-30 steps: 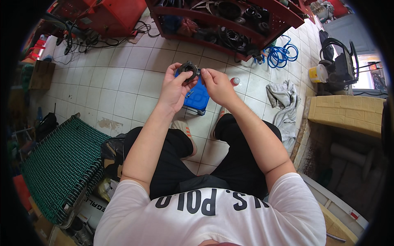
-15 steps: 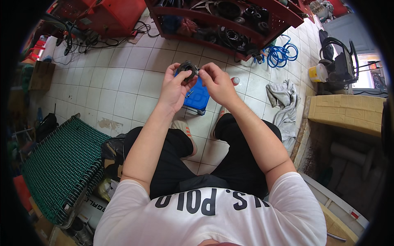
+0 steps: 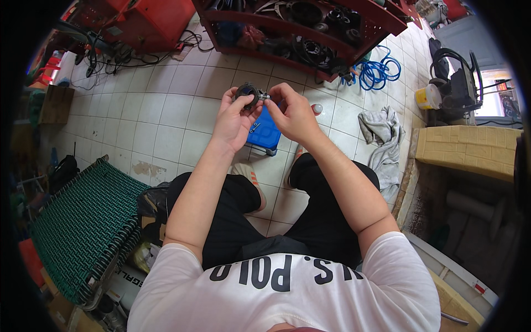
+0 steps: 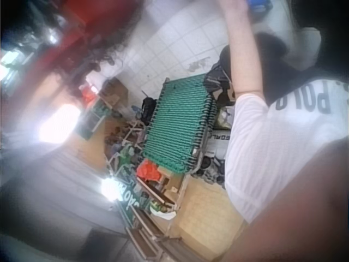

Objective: The person sits on the floor of a workshop and assembles a small mechanical component using a screwdriver and small metal parts. They pick up screws and a cylindrical housing, insert the screws, and tighten them while seated on a blue stool.

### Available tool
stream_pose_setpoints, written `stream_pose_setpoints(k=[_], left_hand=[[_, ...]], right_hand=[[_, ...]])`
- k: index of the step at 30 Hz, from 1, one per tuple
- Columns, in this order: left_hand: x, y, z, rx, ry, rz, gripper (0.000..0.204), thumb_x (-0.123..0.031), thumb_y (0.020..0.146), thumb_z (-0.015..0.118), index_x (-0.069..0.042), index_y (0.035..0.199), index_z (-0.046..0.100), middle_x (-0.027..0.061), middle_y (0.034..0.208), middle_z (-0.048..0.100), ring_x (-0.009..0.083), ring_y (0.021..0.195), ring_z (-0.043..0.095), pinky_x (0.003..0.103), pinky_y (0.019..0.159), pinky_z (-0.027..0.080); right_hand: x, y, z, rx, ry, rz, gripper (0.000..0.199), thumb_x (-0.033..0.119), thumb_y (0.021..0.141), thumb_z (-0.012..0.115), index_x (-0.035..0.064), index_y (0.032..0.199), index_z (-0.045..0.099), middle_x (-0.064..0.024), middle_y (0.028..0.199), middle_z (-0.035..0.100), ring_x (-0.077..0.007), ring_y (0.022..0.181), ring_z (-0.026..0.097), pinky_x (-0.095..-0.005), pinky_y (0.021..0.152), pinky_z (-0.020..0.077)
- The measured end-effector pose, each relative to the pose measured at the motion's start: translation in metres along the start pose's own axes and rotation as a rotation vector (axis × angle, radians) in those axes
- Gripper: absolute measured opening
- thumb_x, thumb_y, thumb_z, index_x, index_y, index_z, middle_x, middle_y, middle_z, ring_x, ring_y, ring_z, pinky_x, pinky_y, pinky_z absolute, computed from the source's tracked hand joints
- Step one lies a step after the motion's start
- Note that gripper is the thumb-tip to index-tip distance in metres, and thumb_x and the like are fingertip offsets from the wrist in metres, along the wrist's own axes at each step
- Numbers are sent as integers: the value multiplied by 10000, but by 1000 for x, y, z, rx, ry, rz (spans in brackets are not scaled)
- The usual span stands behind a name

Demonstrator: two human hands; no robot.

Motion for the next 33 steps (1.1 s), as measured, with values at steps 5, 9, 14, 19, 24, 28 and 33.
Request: stream_pose_setpoints(k=[5, 9, 14, 19, 24, 28, 33], left_hand=[[4, 0, 2, 8, -11, -21, 391, -15, 918, 671, -126, 1217, 445, 119, 1119, 621, 222, 985, 653, 347, 878, 562], [7, 0, 1, 2, -31, -35, 391, -9, 916, 670, -124, 1217, 449, 125, 1134, 623, 226, 993, 650, 350, 885, 561], [9, 0, 1, 8, -34, -42, 397, -9, 914, 674, -128, 1221, 452, 125, 1146, 621, 232, 1007, 649, 355, 891, 562], [10, -2, 6, 27, -42, -50, 404, -11, 918, 672, -132, 1231, 446, 123, 1162, 615, 234, 1022, 647, 353, 890, 563], [10, -1, 2, 10, -39, -43, 399, -11, 918, 673, -131, 1225, 450, 121, 1164, 610, 228, 1028, 642, 347, 888, 564], [8, -6, 8, 18, -26, -50, 399, -11, 916, 676, -133, 1222, 452, 118, 1156, 608, 225, 1018, 646, 345, 890, 566], [10, -1, 2, -1, -46, -47, 395, -9, 917, 674, -133, 1221, 454, 120, 1152, 609, 223, 1005, 648, 345, 885, 566]], right_hand=[[-10, 1, 3, 20, -63, -1, 161, 144, 958, 676, 6, 1010, 610, -96, 794, 673, -129, 645, 602, -273, 603, 469], [-10, 1, 2, 7, 60, 48, 188, 188, 992, 642, 4, 959, 622, -107, 770, 676, -140, 659, 616, -292, 603, 472], [-13, 1, 3, 6, 48, 83, 230, 240, 970, 645, 10, 977, 630, -168, 787, 693, -318, 713, 688, -387, 653, 523], [-23, 2, 1, 21, 70, 118, 186, 186, 956, 652, 10, 1006, 620, -160, 795, 704, -304, 704, 694, -382, 644, 524], [-2, 3, -1, 8, 110, 26, 228, 234, 976, 637, 7, 960, 650, -163, 806, 715, -308, 731, 707, -382, 656, 529], [-22, 3, 7, 129, -89, 141, 200, 199, 955, 653, 10, 1017, 627, -147, 836, 728, -295, 756, 717, -370, 683, 541], [-11, 2, 0, 44, 67, 91, 219, 230, 962, 635, 11, 982, 632, -180, 848, 719, -351, 767, 705, -397, 691, 541]])
Point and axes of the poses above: each hand's wrist, its own y-axis towards the middle knuckle, its own z-axis out of the palm, x = y × z, the point moved 10 cm from there along y, towards the middle knuckle
